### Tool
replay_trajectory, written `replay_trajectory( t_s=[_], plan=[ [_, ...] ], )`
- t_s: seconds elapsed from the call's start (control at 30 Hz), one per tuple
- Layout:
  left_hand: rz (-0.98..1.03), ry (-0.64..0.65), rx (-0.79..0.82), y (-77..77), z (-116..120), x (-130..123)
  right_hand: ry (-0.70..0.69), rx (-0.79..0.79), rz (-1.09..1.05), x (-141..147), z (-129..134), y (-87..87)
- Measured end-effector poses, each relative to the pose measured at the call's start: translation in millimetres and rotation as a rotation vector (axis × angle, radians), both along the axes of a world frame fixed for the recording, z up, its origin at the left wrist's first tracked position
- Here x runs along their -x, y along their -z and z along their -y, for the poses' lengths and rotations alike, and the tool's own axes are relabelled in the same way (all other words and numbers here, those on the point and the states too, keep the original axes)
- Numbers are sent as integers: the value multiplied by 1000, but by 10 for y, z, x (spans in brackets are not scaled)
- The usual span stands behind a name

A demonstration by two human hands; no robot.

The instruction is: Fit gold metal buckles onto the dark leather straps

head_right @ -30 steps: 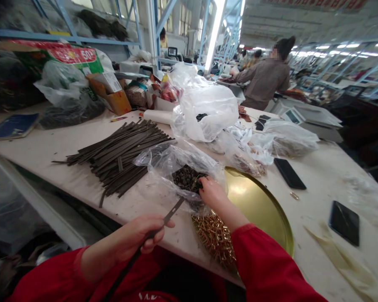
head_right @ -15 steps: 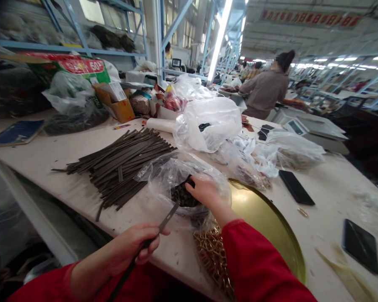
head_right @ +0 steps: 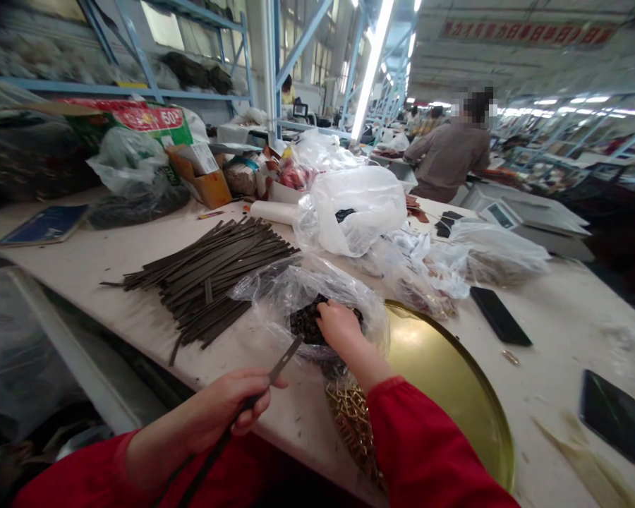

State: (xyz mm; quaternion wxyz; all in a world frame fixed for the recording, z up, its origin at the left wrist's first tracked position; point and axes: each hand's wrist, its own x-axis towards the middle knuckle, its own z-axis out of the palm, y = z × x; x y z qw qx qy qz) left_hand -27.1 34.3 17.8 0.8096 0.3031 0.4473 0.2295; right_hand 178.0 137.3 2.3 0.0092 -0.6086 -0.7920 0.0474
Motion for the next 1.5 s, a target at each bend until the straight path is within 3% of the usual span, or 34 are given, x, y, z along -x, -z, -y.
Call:
replay_trajectory(
  t_s=[0.3,0.73,0.9,1.07,1.17,1.27,1.33,1.5],
  plan=[
    [10,25,-5,-44,109,-85,23,9,7,27,107,62],
    [13,24,-22,-172,337,-99,143,58,-15,85,66,75],
    [19,28,-6,-152,360,-115,140,4,-103,15,127,65],
    [29,26,28,-132,345,-96,142,-111,-256,-49,288,-56],
    [31,46,16,-131,324,-84,162,-94,-523,-57,504,-116],
    [-33,64,-75,-116,290,-105,226,156,-1162,-31,797,-129],
    [-103,90,-141,-97,257,-130,327,307,-1448,-3,969,-121],
    [-278,254,-308,-64,177,-176,521,441,-1780,37,1158,-81]
  ],
)
